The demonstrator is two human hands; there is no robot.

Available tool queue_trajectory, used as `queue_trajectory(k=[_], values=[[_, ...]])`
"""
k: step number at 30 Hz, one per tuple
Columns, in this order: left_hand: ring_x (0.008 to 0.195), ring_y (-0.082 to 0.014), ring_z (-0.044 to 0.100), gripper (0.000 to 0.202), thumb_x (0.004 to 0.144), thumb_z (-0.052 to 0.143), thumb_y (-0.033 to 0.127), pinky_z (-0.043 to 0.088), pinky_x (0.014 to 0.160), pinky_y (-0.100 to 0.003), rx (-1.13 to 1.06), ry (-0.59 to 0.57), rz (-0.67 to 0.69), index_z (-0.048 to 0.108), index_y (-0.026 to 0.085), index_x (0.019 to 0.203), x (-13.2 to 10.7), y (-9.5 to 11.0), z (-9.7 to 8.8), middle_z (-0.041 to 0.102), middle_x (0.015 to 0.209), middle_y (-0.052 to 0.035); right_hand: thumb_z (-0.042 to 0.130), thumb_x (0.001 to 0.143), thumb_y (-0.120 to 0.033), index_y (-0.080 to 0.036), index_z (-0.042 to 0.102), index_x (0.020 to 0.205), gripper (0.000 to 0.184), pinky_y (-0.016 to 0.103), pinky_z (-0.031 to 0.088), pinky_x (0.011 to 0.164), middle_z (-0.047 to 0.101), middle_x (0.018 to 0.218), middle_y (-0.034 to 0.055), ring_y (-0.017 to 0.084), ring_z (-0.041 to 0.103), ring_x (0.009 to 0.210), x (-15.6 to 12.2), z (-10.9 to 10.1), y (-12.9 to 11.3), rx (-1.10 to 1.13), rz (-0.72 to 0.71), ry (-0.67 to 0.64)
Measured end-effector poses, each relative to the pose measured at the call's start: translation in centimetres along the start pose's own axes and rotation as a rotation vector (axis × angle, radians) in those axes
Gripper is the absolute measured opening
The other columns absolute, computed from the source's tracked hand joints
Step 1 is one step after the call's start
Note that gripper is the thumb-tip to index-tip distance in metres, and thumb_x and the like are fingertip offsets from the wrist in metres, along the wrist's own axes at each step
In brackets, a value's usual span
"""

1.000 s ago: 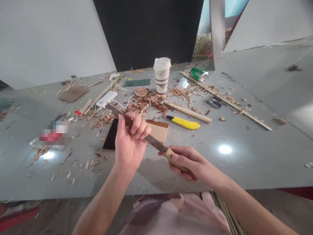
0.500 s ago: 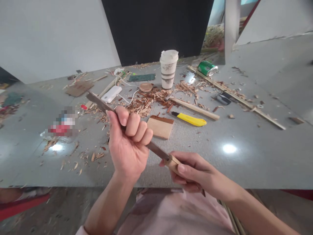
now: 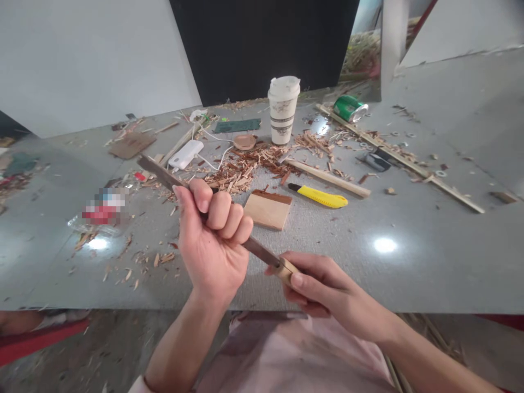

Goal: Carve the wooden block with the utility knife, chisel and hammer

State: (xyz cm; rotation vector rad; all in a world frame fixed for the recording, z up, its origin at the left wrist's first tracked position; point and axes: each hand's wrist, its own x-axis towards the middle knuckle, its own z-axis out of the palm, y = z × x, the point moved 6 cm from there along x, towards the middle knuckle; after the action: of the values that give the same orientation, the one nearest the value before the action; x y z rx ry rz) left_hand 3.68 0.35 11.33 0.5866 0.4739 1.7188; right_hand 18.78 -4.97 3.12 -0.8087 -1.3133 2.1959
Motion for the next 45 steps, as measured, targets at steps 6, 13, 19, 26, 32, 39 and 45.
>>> queue_trajectory(k=[6,13,19,26,32,39,45], values=[[0.046,-0.009,0.006,0.048,0.113,0.028,0.045,0.015,0.041,-0.022,-0.012,0.039,0.013,0.036,0.02,0.073,-0.1,-0.2,-0.3,0.011,0.059,0.008,0.053,0.106,-0.056,-0.018,0.061,0.105,0.038,0.023,0.02,0.05,0.039,0.074,-0.0044,0.008,0.028,0.061,-0.1,-0.1,0.4,-0.057,-0.049,0.066],[0.046,-0.0091,0.003,0.049,0.113,0.026,0.046,0.013,0.04,-0.022,-0.02,-0.036,-0.008,0.035,0.021,0.072,-0.3,0.1,0.4,0.011,0.058,0.0082,0.054,0.106,-0.054,-0.019,0.061,0.103,0.036,0.024,0.018,0.05,0.04,0.074,-0.0042,0.008,0.026,0.061,-0.2,0.3,0.6,-0.019,-0.057,0.042],[0.046,-0.0093,0.001,0.048,0.113,0.031,0.046,0.012,0.039,-0.021,0.002,-0.005,0.001,0.034,0.021,0.072,-0.3,-0.1,0.0,0.01,0.058,0.0084,0.055,0.104,-0.055,-0.019,0.059,0.105,0.036,0.024,0.014,0.048,0.037,0.074,-0.0051,0.008,0.021,0.06,0.0,0.6,0.9,0.1,-0.018,-0.005],[0.047,-0.0098,0.001,0.048,0.113,0.031,0.048,0.012,0.04,-0.022,0.043,0.042,0.056,0.032,0.021,0.073,-1.1,-0.2,-0.1,0.01,0.058,0.0082,0.05,0.108,-0.047,-0.021,0.055,0.091,0.031,0.027,0.026,0.057,0.039,0.069,-0.0059,0.01,0.034,0.063,-0.3,0.1,-0.4,-0.474,-0.154,0.175],[0.046,-0.0088,0.002,0.049,0.112,0.033,0.048,0.012,0.039,-0.022,0.036,0.062,0.053,0.036,0.02,0.072,-1.0,-0.6,-0.2,0.01,0.057,0.0084,0.069,0.098,-0.041,-0.022,0.043,0.08,0.036,0.026,0.022,0.052,0.034,0.062,-0.0094,0.009,0.026,0.058,1.0,0.0,0.4,-0.629,-0.094,0.229],[0.042,-0.0063,0.015,0.047,0.113,0.035,0.043,0.017,0.039,-0.02,-0.015,0.168,-0.018,0.041,0.019,0.073,-0.1,-2.0,-2.0,0.017,0.058,0.009,0.07,0.096,-0.047,-0.023,0.042,0.084,0.039,0.022,0.021,0.047,0.028,0.066,-0.0098,0.006,0.025,0.055,1.3,0.2,1.3,-0.173,0.07,0.02],[0.049,-0.0052,0.046,0.038,0.112,0.043,0.034,0.045,0.057,-0.015,-0.163,0.261,0.005,0.05,0.019,0.078,1.4,-2.2,-4.2,0.041,0.057,0.0081,0.083,0.08,-0.058,-0.04,0.039,0.149,0.084,0.022,0.034,0.047,0.058,0.107,0.0032,0.013,0.046,0.068,-1.4,-3.5,-1.8,0.109,-0.201,-0.039]])
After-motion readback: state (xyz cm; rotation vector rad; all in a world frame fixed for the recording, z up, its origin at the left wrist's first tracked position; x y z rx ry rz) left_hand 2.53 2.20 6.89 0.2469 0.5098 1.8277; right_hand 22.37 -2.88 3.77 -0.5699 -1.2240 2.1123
